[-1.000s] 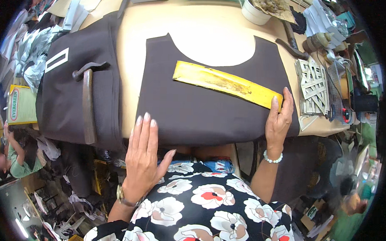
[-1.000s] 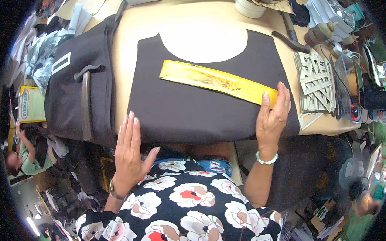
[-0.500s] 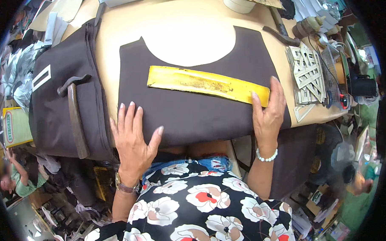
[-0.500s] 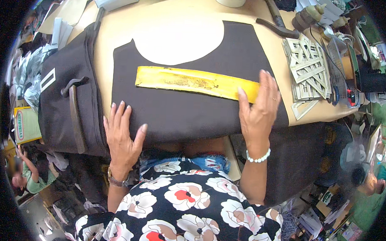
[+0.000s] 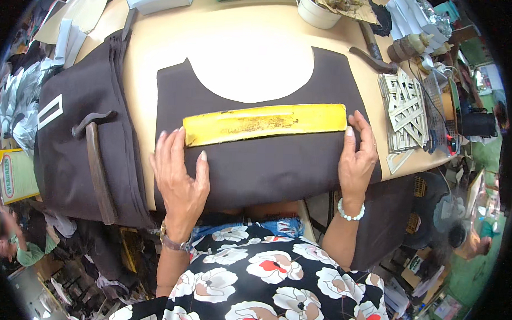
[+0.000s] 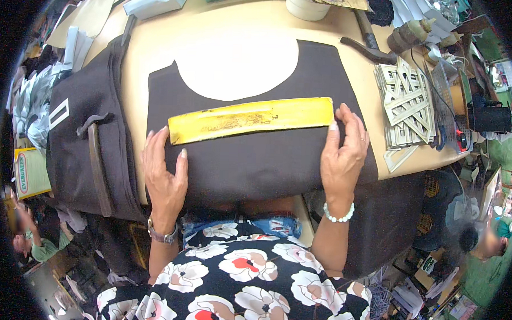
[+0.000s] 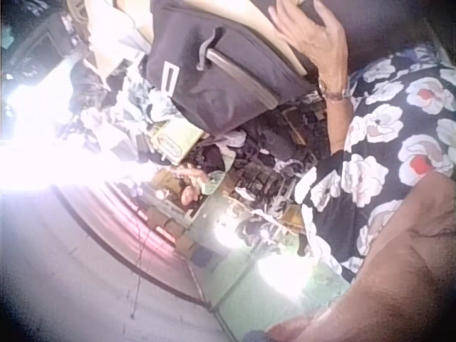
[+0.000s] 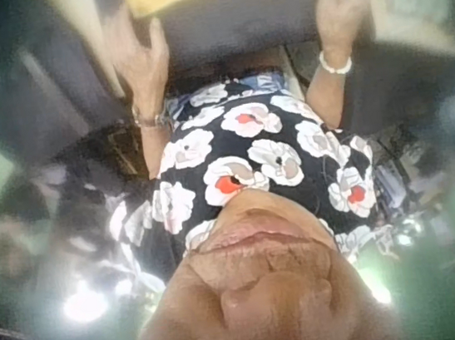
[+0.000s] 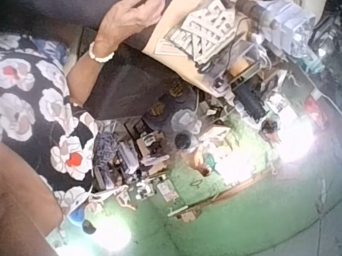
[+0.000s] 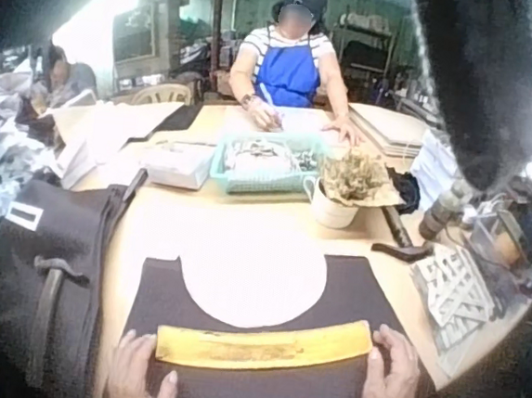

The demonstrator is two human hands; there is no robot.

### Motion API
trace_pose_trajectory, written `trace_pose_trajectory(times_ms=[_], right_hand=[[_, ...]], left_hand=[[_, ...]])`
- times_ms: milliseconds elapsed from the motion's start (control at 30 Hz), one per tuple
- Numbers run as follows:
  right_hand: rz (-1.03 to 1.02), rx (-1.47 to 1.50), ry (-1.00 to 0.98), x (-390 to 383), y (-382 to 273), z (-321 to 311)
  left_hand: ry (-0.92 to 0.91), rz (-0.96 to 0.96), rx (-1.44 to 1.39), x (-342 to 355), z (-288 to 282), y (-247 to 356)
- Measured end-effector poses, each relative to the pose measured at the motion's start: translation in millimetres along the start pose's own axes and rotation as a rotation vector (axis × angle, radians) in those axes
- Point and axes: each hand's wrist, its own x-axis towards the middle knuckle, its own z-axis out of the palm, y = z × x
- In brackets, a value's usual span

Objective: The person places a rectangular white label on a dark fabric piece, aligns it with a yellow ruler, and secures it using a hammer. The person repeats this process on multiple fabric pieces, moving each finished piece aside after attachment.

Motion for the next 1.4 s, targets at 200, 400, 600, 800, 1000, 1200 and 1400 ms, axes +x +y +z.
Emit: trace_pose_trajectory(times_ms=[200, 400, 600, 800, 1000, 1200, 1400], right_hand=[[0.089, 1.598, -0.477, -18.2, -35.0, 7.8], [0.151, 1.945, -0.886, -40.3, -73.9, 26.8], [0.164, 2.246, -0.887, -56.2, -68.5, 43.1], [0.208, 2.381, -0.915, -64.2, -67.7, 43.7], [0.222, 1.751, -0.977, -63.6, -60.8, 22.0], [-0.061, 0.449, -0.211, -20.7, -47.7, -5.3], [0.057, 0.321, 0.115, 0.0, 10.8, 6.7]], left_hand=[[-0.120, 0.029, -0.508, -2.0, -13.0, 25.9], [-0.396, -0.329, -1.395, -3.5, 7.5, 65.0], [-0.493, -0.374, -1.396, -5.1, 5.6, 51.0], [-0.500, -0.324, -1.325, -10.7, 0.3, 51.5], [-0.659, -0.276, -1.243, -8.0, -6.2, 52.1], [0.010, 0.259, -0.358, -8.9, 3.8, 32.0], [0.121, 0.041, -0.153, -3.5, 5.1, -1.7]])
